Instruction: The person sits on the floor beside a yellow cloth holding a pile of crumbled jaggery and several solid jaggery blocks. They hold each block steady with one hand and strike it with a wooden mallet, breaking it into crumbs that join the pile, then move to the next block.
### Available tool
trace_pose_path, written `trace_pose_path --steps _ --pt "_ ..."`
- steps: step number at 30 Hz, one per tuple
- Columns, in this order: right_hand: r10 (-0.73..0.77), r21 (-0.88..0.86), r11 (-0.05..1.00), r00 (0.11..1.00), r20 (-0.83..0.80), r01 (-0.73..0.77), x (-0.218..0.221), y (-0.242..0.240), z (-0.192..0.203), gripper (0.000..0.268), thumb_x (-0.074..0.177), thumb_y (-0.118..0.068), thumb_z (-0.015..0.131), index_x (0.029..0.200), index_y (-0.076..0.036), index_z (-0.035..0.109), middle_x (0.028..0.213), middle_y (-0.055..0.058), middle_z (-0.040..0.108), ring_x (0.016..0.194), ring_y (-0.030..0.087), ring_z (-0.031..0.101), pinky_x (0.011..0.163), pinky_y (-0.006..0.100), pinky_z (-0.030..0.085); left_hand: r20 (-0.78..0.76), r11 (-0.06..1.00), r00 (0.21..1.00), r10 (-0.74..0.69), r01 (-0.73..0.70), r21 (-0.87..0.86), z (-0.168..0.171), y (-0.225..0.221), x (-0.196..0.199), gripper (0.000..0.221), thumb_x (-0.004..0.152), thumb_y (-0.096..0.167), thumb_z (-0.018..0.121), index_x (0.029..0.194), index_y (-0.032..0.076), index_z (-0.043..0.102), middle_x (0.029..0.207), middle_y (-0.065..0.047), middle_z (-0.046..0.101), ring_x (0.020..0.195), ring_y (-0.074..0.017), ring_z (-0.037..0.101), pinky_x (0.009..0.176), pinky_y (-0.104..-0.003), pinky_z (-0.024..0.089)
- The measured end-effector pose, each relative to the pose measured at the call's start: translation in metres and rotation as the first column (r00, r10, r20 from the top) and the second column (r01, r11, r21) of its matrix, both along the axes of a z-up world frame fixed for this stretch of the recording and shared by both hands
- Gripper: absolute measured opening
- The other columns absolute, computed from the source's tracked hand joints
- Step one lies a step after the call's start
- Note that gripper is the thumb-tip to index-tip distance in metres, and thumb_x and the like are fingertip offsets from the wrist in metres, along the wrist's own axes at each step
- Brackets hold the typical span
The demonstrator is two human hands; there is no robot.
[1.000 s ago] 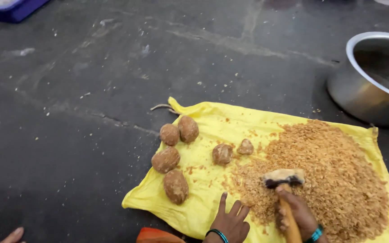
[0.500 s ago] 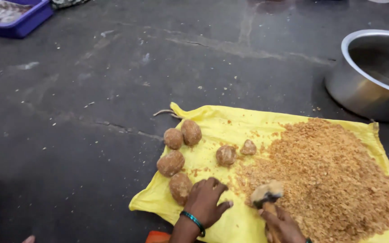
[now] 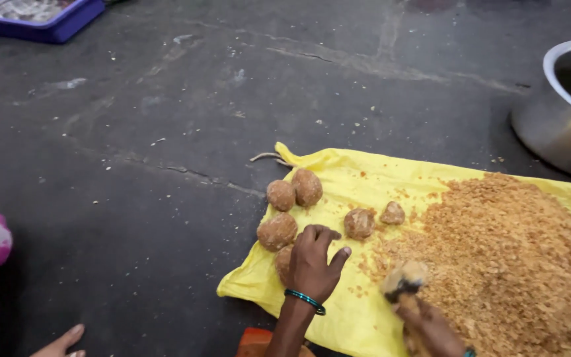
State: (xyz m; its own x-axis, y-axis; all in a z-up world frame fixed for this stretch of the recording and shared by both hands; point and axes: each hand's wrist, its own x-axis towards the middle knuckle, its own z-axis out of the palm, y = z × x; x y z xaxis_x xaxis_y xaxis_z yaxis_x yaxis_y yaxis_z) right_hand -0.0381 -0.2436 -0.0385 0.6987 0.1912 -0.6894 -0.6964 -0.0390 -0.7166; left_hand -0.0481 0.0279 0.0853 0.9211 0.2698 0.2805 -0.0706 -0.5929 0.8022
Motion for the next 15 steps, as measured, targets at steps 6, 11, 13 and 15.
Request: trace_pose_path --steps 6,11,13,15 --pt "0.043 0.233 0.972 0.999 0.005 -0.043 0.014 -0.053 0.031 0.021 0.099 -0.025 0.063 0.107 -0.007 0.054 0.049 0.004 0.046 0.028 0.018 0.041 0.023 0.035 0.035 -0.175 0.997 0.981 0.082 -0.083 0.002 -0.004 0.009 -0.020 0.027 0.081 0.024 0.081 0.101 0.007 0.073 0.107 -0.011 0.063 0.106 -0.0317 0.059 0.091 -0.044 0.048" --pt "-0.057 -0.102 0.992 0.992 0.112 0.069 -0.003 -0.044 0.038 0.030 0.097 -0.021 0.061 0.117 0.002 0.056 0.058 0.012 0.056 0.038 0.022 0.048 0.031 0.037 0.043 -0.128 0.998 0.992 0.011 -0.018 -0.053 0.011 -0.005 -0.007 0.028 0.083 0.025 0.080 0.102 0.006 0.073 0.108 -0.012 0.063 0.105 -0.0321 0.059 0.091 -0.044 0.049" --pt "-0.022 -0.124 0.992 1.000 0.013 0.024 0.008 -0.029 0.025 0.029 0.100 -0.023 0.057 0.121 -0.003 0.057 0.061 0.014 0.061 0.039 0.023 0.048 0.033 0.038 0.043 -0.125 0.999 0.992 -0.002 -0.003 -0.043 0.005 -0.006 -0.003 0.028 0.083 0.026 0.080 0.102 0.006 0.073 0.108 -0.012 0.064 0.105 -0.0324 0.059 0.091 -0.045 0.049" --pt "0.004 -0.131 0.991 0.996 -0.093 -0.017 0.017 -0.022 0.027 0.028 0.103 -0.025 0.054 0.124 -0.007 0.057 0.065 0.016 0.067 0.041 0.024 0.048 0.035 0.039 0.044 -0.126 1.000 0.992 -0.018 0.016 -0.021 -0.002 -0.001 -0.003 0.029 0.084 0.027 0.079 0.103 0.006 0.073 0.109 -0.012 0.064 0.105 -0.0326 0.059 0.091 -0.045 0.049"
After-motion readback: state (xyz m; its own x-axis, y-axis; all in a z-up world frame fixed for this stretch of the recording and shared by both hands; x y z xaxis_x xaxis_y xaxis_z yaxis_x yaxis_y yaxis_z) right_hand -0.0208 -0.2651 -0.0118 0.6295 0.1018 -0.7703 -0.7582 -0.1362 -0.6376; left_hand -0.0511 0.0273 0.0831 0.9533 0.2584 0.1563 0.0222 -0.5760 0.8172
